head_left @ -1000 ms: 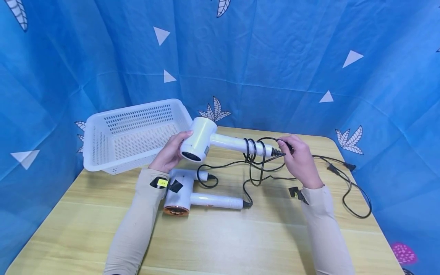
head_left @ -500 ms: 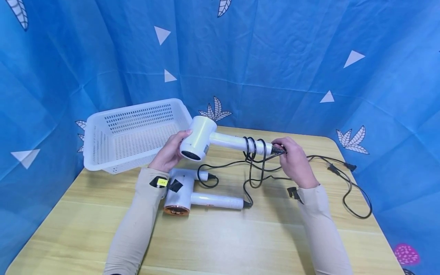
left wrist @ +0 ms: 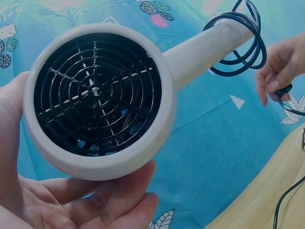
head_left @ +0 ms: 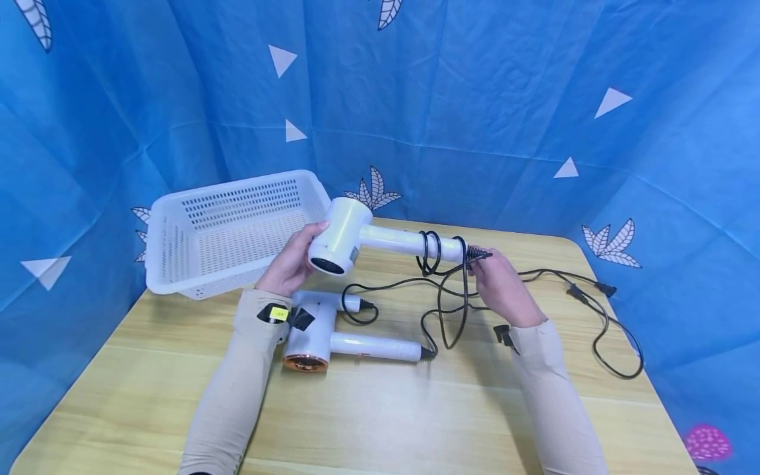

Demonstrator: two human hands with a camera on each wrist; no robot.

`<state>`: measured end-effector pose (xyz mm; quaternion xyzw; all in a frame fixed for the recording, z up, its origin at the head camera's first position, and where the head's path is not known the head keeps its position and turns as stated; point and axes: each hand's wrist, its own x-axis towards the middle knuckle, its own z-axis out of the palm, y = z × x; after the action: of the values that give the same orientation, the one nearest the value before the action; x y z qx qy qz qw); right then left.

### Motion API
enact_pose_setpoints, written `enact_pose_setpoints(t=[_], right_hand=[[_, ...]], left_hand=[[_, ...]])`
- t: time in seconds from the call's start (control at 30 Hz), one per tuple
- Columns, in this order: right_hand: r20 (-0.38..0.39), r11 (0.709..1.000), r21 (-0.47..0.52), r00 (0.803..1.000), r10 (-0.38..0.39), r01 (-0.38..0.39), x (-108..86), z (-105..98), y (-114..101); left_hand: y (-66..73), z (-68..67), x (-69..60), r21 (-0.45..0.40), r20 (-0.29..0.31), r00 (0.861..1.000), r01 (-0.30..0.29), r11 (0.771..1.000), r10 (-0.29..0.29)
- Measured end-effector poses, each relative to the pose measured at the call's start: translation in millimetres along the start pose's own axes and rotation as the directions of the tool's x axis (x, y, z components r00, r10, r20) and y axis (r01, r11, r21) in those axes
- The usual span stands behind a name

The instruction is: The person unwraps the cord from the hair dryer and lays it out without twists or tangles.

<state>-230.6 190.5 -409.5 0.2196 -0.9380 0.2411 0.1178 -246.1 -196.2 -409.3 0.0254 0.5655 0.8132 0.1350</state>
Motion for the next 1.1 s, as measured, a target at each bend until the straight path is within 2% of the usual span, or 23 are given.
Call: enact_pose_setpoints(t=[0.17,0.37,0.7,0.9,1.1], right_hand=[[0.078,1.000,-0.015,0.997,-0.018,0.020,-1.3,0,-2],[0.208,0.997,0.076,0.977,-0.048,0.033,-4.7,-3,-9],[0.276,0.978,0.200,0.954,-0.115,0.060,-11.3,-15,-21],[0.268,0.937,0.338,0.945,-0.185,0.087,-15.8,-31,-35],[0.189,0.904,0.385,0.942,-0.277,0.188,-19.4,-43,-36]], left_hand=[[0.2,-2.2,0.3,-0.003,-0.015,1.000,0.006,1.000,-0.006],[0.7,-3.6,0.6,-0.005,-0.011,1.000,0.015,1.000,-0.015],[2.5,-3.5,-0.3,-0.024,-0.032,0.999,0.039,0.999,-0.039],[2.6,-4.2,-0.2,-0.022,-0.024,0.999,0.033,0.999,-0.033],[5.5,-4.0,-0.2,-0.034,-0.027,0.999,0.036,0.999,-0.037]])
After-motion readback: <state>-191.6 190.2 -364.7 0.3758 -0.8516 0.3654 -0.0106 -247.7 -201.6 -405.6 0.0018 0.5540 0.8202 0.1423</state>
